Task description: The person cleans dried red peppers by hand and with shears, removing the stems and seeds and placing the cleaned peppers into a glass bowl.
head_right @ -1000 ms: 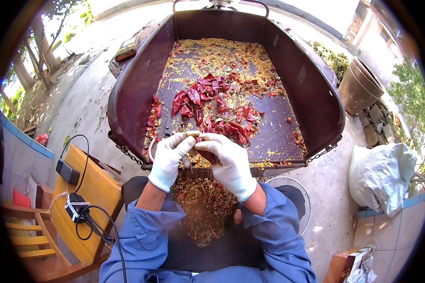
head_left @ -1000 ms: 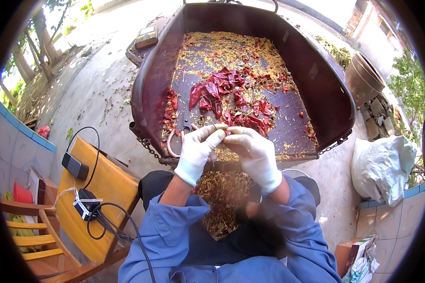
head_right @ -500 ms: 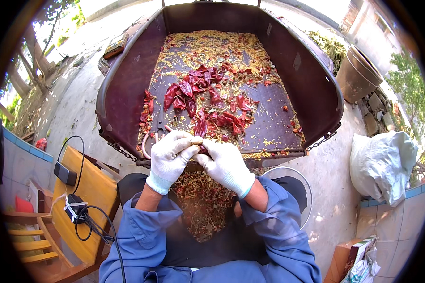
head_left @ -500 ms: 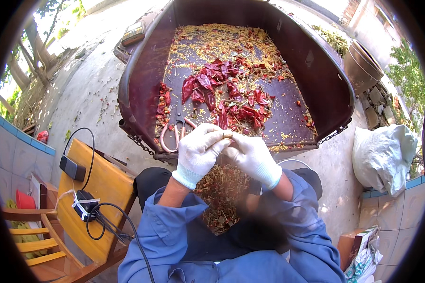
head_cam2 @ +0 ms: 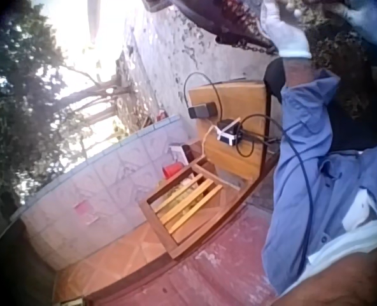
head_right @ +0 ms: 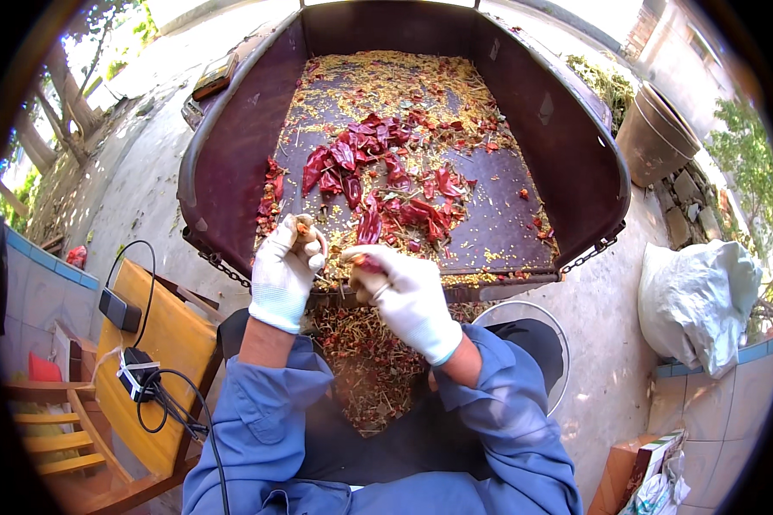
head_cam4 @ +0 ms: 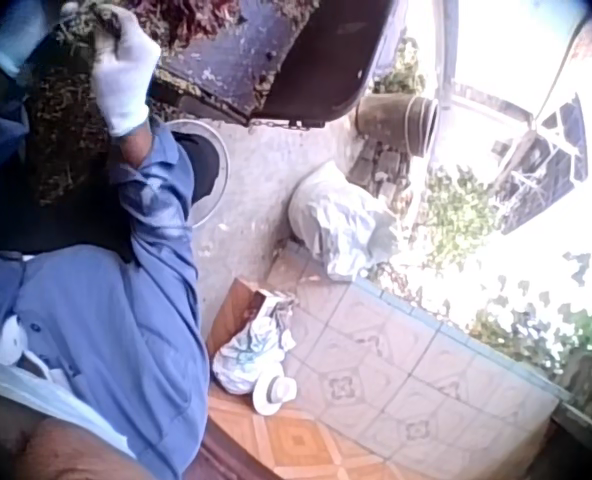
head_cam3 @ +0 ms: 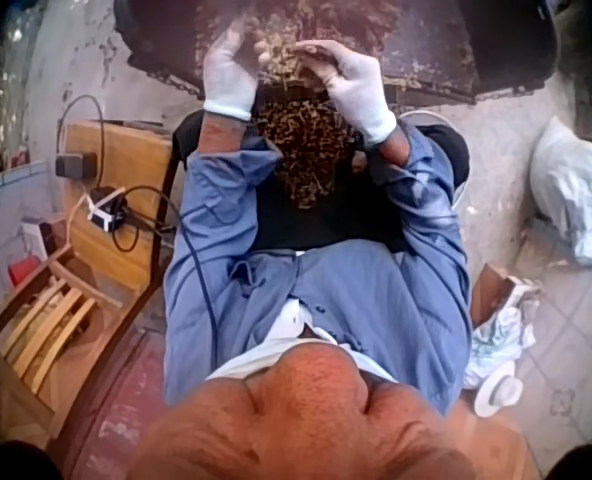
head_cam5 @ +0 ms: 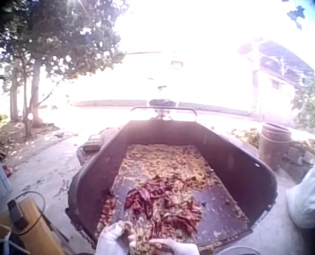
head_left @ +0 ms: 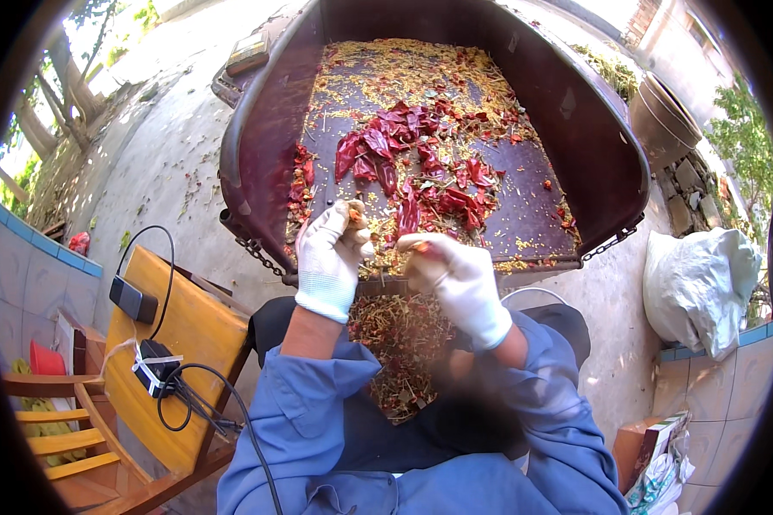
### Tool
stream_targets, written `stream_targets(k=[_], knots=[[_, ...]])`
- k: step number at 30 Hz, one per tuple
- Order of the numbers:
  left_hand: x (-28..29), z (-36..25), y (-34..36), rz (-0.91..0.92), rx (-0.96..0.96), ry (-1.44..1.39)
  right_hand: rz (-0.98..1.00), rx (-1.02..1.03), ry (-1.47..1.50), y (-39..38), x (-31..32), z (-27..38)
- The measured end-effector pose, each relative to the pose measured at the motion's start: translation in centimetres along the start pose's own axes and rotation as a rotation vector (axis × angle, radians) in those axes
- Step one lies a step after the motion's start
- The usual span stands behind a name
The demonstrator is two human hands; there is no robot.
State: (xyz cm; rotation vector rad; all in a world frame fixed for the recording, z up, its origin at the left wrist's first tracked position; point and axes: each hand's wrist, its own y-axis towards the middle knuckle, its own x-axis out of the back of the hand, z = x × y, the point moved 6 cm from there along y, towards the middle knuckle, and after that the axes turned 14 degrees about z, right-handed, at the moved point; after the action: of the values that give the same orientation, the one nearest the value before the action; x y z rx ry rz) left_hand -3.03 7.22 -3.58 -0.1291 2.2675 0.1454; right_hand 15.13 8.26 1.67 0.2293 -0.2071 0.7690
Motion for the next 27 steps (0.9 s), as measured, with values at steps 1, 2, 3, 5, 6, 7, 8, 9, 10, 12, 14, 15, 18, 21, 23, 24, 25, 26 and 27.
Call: stream_targets(k=[1,2,3,5,6,7,8,9,10,12,14,15,18,21,23,24,25,26,27], knots=[[-1.0,-1.0,-0.1,0.053,0.026,0.250,-0.074,-0.074,0.132,0.0,1.1,0.3],[-2.3,-1.9,-0.5,0.136,0.105,0.499,-0.147,-0.149,0.263,0.0,2.3,0.5],[-3.1,-2.2,-0.9,0.144,0.168,0.691,-0.163,-0.124,0.343,-0.1,3.5,0.6],[-3.7,-1.7,-1.2,0.057,0.176,0.990,-0.147,-0.118,0.487,-0.1,5.2,0.1],[-4.0,-1.7,-0.6,0.072,0.055,1.394,-0.168,-0.123,0.578,-0.4,5.6,-0.8],[-4.4,-1.3,-0.4,0.075,-0.073,1.556,-0.165,-0.125,0.614,-0.5,5.6,-1.1],[-5.2,-0.8,-0.3,0.078,-0.208,1.714,-0.164,-0.126,0.649,-0.6,5.6,-1.3],[-5.7,-0.3,-0.1,0.093,-0.209,1.874,-0.170,-0.149,0.674,-0.6,5.6,-1.7],[-5.8,0.3,0.0,0.091,-0.155,1.960,-0.177,-0.171,0.699,-0.7,5.5,-2.1],[-5.9,1.3,0.4,0.119,-0.159,2.115,-0.184,-0.209,0.702,-0.9,5.4,-2.6],[-4.7,1.5,0.8,0.065,-0.214,2.103,-0.181,-0.238,0.660,-1.1,5.1,-2.8],[-4.7,1.3,1.0,0.043,-0.241,2.096,-0.190,-0.251,0.576,-1.3,5.0,-2.3],[-6.0,-0.1,-0.2,0.028,-0.556,1.887,-0.142,-0.396,0.512,-1.6,4.3,-2.3],[-7.8,-0.7,-1.9,0.093,-0.673,1.744,-0.146,-0.325,0.675,-0.9,3.5,-2.2],[-8.5,-0.4,-2.9,0.195,-0.749,1.673,-0.122,-0.302,0.733,-0.7,3.4,-2.3],[-8.9,-0.1,-3.3,0.249,-0.761,1.653,-0.063,-0.287,0.752,-0.5,3.3,-2.5],[-9.4,0.2,-3.6,0.313,-0.752,1.643,-0.004,-0.273,0.771,-0.4,3.1,-2.6],[-10.0,0.5,-3.9,0.376,-0.743,1.632,0.018,-0.277,0.756,-0.5,3.1,-2.5],[-10.3,1.0,-4.2,0.424,-0.768,1.628,0.042,-0.283,0.738,-0.6,3.0,-2.2]])
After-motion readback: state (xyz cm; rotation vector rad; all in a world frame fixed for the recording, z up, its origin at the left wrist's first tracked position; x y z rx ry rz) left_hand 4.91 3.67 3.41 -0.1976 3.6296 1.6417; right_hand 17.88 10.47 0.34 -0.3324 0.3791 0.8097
